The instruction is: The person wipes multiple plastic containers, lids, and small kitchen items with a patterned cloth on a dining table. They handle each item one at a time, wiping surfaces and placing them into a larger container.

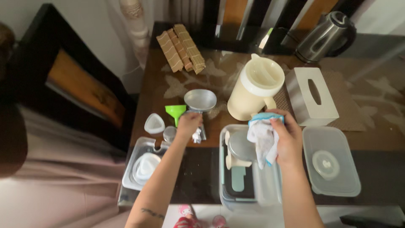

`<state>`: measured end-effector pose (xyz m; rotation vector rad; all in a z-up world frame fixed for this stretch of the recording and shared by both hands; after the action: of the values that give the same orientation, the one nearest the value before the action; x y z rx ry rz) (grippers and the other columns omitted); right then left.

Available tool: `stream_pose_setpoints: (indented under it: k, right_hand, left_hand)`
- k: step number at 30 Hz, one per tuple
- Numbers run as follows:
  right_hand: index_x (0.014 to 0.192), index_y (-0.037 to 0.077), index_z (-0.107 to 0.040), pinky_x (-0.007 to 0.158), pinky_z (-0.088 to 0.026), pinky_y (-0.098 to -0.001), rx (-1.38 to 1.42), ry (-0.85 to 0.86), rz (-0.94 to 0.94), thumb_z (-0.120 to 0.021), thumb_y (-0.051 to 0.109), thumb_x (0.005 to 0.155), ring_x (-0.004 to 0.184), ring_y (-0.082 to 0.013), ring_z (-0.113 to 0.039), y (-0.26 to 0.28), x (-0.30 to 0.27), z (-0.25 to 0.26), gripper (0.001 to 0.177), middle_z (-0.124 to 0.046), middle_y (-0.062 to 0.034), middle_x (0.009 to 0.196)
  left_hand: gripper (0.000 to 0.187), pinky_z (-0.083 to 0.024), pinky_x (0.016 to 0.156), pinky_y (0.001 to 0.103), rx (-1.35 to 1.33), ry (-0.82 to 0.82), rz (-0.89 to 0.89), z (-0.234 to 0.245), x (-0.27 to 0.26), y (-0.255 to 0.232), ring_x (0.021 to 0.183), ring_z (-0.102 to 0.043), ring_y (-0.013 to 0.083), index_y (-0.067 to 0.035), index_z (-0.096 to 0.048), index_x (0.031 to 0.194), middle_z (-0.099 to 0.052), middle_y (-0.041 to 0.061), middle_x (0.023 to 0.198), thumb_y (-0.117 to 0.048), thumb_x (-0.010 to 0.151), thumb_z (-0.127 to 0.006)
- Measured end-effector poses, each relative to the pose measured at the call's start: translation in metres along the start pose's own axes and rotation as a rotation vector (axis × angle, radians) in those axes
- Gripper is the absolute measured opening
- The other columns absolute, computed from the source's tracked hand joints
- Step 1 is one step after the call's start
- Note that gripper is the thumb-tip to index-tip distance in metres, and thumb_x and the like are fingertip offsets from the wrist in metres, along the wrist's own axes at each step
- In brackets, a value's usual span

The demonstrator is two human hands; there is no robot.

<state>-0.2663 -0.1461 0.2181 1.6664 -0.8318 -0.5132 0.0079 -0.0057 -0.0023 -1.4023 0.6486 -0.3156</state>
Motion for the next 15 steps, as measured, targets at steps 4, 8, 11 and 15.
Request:
stream_pose_setpoints:
  k: [4,8,11,15]
  right_hand:
    - [0.119,-0.001,-0.066,0.084,-0.054,-0.0288,-0.012,-0.07,-0.041,-0.062,0.008,0.098,0.094,-0.0144,-0.067,-0.016,0.008,-0.006,0.023,-0.071,-0.0081,0.106]
    - [0.117,-0.002,-0.066,0.084,-0.055,-0.0288,-0.043,-0.11,-0.067,-0.062,0.008,0.097,0.093,-0.0147,-0.068,-0.026,0.01,-0.008,0.023,-0.072,-0.0085,0.106]
    - [0.118,-0.002,-0.066,0.082,-0.055,-0.0285,-0.065,-0.135,-0.087,-0.062,0.008,0.098,0.092,-0.0141,-0.068,-0.034,0.002,-0.004,0.023,-0.071,-0.0083,0.105]
    - [0.12,-0.001,-0.066,0.078,-0.055,-0.0287,-0.082,-0.189,-0.139,-0.062,0.009,0.097,0.089,-0.0146,-0.068,-0.039,-0.006,0.006,0.025,-0.071,-0.0092,0.102]
  left_hand:
    - [0.042,-0.057,0.078,0.038,-0.185,0.209,0.359,-0.028,0.045,0.039,0.089,-0.074,0.0236,-0.002,-0.068,0.118,-0.076,0.012,0.106,-0.039,0.099,-0.059]
    - [0.067,-0.056,0.092,0.043,-0.31,0.285,0.547,-0.05,0.073,0.054,0.104,-0.071,0.0305,0.001,-0.064,0.126,-0.073,0.016,0.118,-0.057,0.1,-0.044]
    - [0.081,-0.055,0.098,0.047,-0.449,0.219,0.732,-0.058,0.09,0.065,0.109,-0.071,0.0342,0.005,-0.063,0.127,-0.072,0.021,0.12,-0.066,0.101,-0.034]
    - [0.075,-0.055,0.1,0.05,-0.413,0.194,0.734,-0.059,0.109,0.083,0.112,-0.07,0.038,0.008,-0.062,0.128,-0.072,0.024,0.121,-0.053,0.102,-0.027]
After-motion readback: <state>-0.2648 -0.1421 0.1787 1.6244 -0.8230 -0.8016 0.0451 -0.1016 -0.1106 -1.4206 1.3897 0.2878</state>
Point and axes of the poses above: each hand's wrist, its own x-axis towards the middle knuckle, its own z-axis out of the back of the hand, y = z × x, the point moved 1 cm from there along x, towards the middle knuckle
